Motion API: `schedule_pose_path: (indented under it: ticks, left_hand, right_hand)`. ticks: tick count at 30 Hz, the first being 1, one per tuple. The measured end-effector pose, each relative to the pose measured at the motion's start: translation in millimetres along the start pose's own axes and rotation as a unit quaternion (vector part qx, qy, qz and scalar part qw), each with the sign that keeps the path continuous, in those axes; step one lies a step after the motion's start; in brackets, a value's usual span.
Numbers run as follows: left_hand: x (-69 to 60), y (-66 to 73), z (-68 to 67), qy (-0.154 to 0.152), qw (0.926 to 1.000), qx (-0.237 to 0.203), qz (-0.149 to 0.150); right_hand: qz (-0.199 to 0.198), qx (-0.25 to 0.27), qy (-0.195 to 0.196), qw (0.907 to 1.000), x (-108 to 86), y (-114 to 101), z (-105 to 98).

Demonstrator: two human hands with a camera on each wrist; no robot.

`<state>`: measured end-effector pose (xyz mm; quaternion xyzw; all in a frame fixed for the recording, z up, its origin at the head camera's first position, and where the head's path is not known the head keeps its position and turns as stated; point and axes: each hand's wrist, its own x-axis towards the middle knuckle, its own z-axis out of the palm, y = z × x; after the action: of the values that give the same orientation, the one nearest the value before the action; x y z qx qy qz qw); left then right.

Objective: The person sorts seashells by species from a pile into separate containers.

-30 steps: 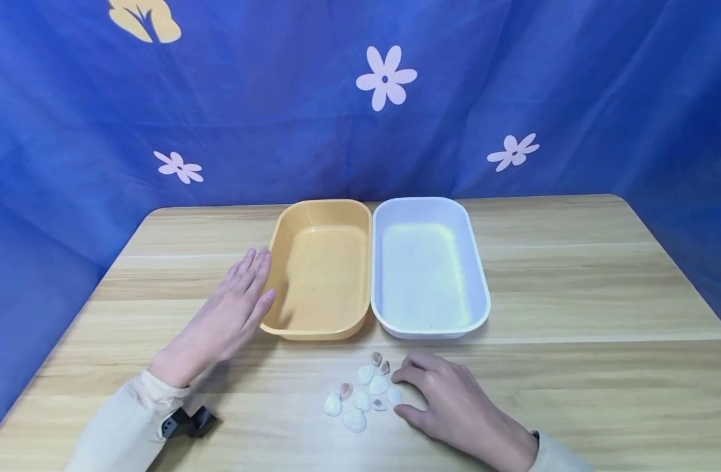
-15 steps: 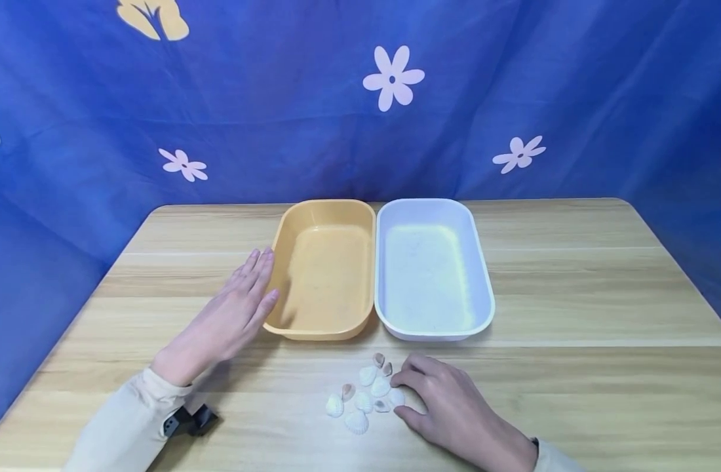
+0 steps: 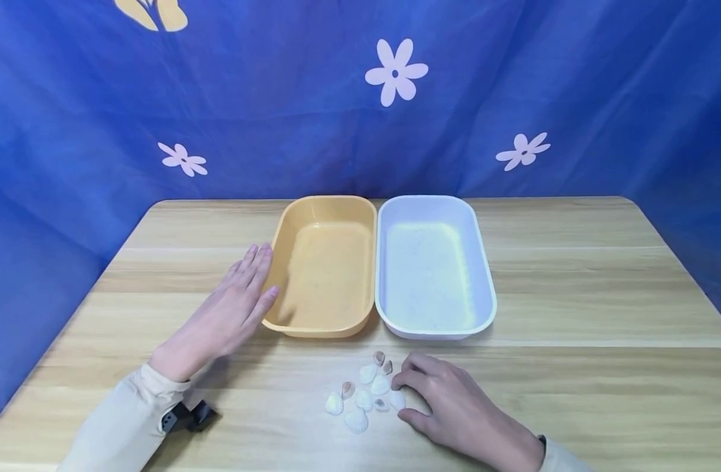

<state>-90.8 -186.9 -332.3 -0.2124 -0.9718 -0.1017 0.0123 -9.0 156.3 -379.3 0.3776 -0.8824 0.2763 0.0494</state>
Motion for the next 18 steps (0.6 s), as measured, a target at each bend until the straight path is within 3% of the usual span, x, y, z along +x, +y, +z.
schedule_pose_path:
  ticks: [10,18]
  left_hand:
    - [1.1,0.0,-0.3,-0.001,1.0000,-0.003,-0.004]
    - [0.7,-0.3,-0.5,0.001,1.0000,-0.002,-0.005]
  right_hand:
    - [-0.009,0.007,-0.017,0.9998,-0.7,2.4,-0.6]
    - [-0.044,-0.009,-0.008,0.9990,-0.4,3.9,1.7]
